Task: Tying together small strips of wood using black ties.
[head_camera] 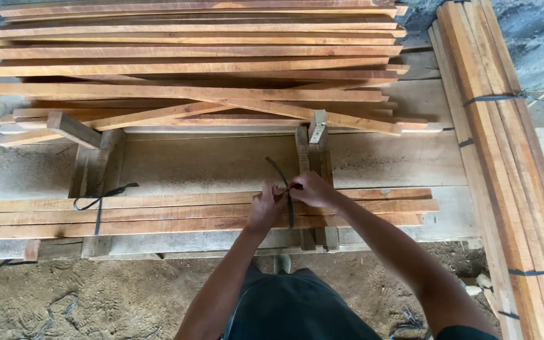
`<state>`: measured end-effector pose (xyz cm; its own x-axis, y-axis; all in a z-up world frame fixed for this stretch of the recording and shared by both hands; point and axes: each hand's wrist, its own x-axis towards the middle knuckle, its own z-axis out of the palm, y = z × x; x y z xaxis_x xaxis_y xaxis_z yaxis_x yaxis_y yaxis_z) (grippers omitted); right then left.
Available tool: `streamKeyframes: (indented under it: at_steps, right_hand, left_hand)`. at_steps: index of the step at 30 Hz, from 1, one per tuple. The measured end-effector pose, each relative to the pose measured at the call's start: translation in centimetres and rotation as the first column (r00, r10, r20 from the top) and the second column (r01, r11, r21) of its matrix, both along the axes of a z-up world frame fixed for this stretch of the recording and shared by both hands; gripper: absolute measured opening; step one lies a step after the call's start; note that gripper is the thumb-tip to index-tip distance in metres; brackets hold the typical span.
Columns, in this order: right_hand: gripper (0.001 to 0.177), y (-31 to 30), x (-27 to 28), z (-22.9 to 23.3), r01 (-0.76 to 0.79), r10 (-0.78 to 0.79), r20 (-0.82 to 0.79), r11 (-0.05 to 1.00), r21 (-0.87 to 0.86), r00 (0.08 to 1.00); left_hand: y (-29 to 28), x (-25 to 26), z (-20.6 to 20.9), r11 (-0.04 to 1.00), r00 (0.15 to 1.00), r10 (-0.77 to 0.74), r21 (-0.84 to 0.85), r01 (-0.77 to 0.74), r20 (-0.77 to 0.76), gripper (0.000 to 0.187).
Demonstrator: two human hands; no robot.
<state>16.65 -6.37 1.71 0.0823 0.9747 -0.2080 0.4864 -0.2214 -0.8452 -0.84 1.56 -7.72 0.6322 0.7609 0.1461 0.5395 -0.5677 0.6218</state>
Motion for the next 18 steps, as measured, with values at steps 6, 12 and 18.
streamKeyframes:
  at_steps: [6,12,18]
  right_hand:
    - [0.034,2.9,1.7,-3.2,-0.019,0.022,0.002,0.902,-0.431,1.000]
    - [0.040,2.8,2.0,-3.5,0.023,-0.022,0.006,0.884,-0.468,1.000]
    - [0.049,3.1,1.9,-2.7,0.044,-0.087,-0.057,0.846,-0.531,0.995]
  left_hand:
    - [0.0,-0.9,3.2,0.978,0.998,-0.067,-0.201,0.065,-0.002,0.033]
    - [-1.3,-1.6,4.0,0.973,0.964,-0.127,0.220,0.074,0.234,0.019]
    - [-2.4,-1.5,3.5,0.972,0.961,-0.113,0.229,0.054,0.253,0.039]
